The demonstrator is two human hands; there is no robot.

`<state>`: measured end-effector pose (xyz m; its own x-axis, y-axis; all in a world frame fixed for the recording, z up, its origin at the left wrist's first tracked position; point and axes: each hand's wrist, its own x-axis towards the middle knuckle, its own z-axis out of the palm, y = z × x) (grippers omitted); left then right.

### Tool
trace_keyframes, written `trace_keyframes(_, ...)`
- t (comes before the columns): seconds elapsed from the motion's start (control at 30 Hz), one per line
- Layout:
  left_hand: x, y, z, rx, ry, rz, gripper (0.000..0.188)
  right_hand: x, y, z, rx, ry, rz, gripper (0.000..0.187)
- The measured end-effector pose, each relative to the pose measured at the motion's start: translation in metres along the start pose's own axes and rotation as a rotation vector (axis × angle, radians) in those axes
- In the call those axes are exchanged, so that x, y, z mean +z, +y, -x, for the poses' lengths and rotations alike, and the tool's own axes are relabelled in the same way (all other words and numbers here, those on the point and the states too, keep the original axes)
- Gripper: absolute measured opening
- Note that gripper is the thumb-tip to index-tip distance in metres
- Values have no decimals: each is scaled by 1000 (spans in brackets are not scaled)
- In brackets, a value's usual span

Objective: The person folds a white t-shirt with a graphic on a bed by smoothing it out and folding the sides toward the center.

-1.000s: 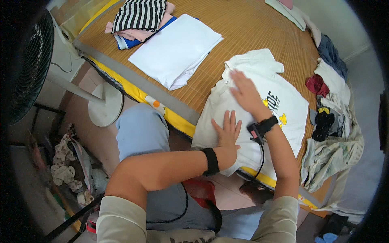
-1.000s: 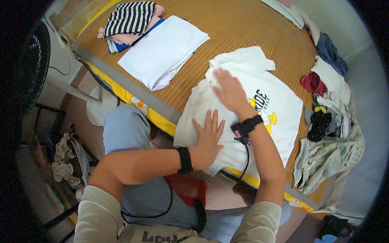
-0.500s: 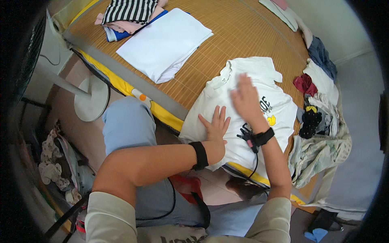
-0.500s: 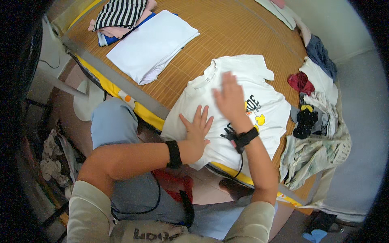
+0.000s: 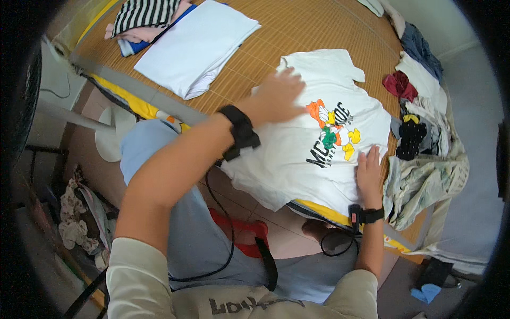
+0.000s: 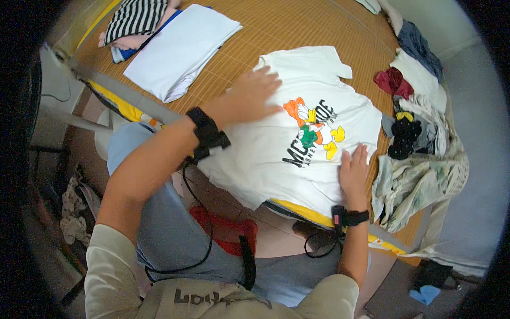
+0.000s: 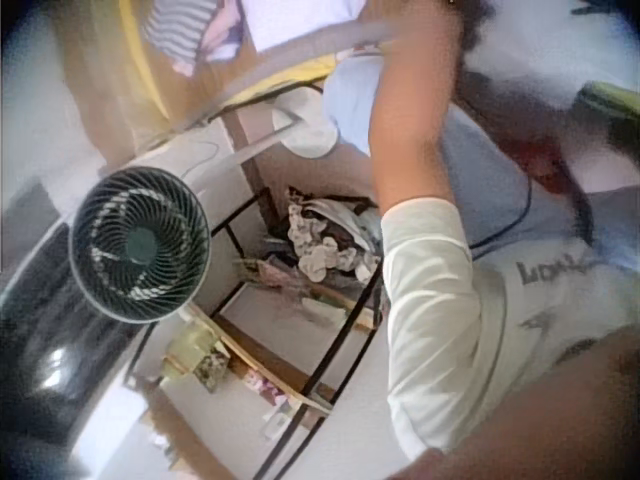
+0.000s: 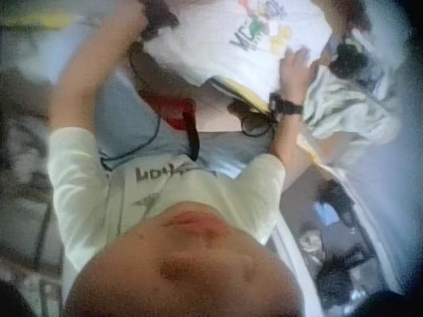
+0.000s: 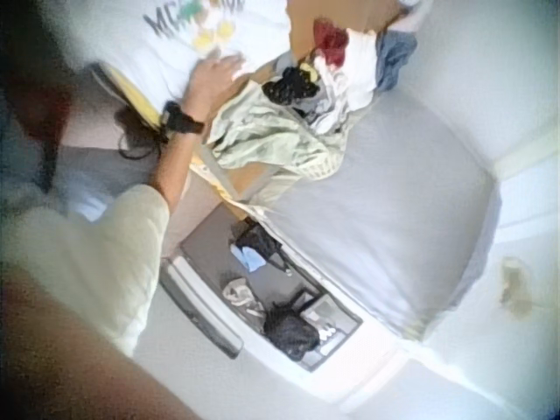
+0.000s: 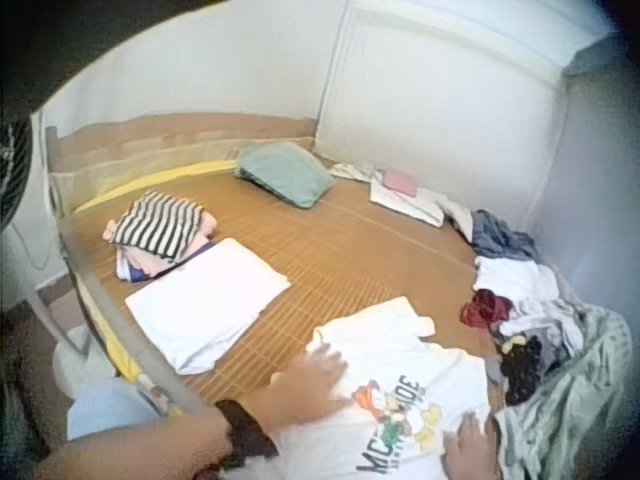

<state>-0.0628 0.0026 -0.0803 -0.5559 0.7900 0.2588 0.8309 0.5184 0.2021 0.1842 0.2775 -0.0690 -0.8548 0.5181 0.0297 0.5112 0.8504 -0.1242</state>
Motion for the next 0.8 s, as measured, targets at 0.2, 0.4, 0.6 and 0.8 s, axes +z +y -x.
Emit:
trace_keyframes(0.2,1,6,13,-205,-36,-212,77,15,32,7,67,117,-3,64)
trace_keyframes(0.4,-14,-2,22,-231,-166,-286,80,18,36,10,29,182,-49,64)
trace_keyframes(0.6,-41,42,3,-409,-307,-620,79,-7,7,15,-72,247,216,67)
trace_keyframes(0.8,-12,78,7,192,-117,87,69,-6,-35,35,-182,142,103,68)
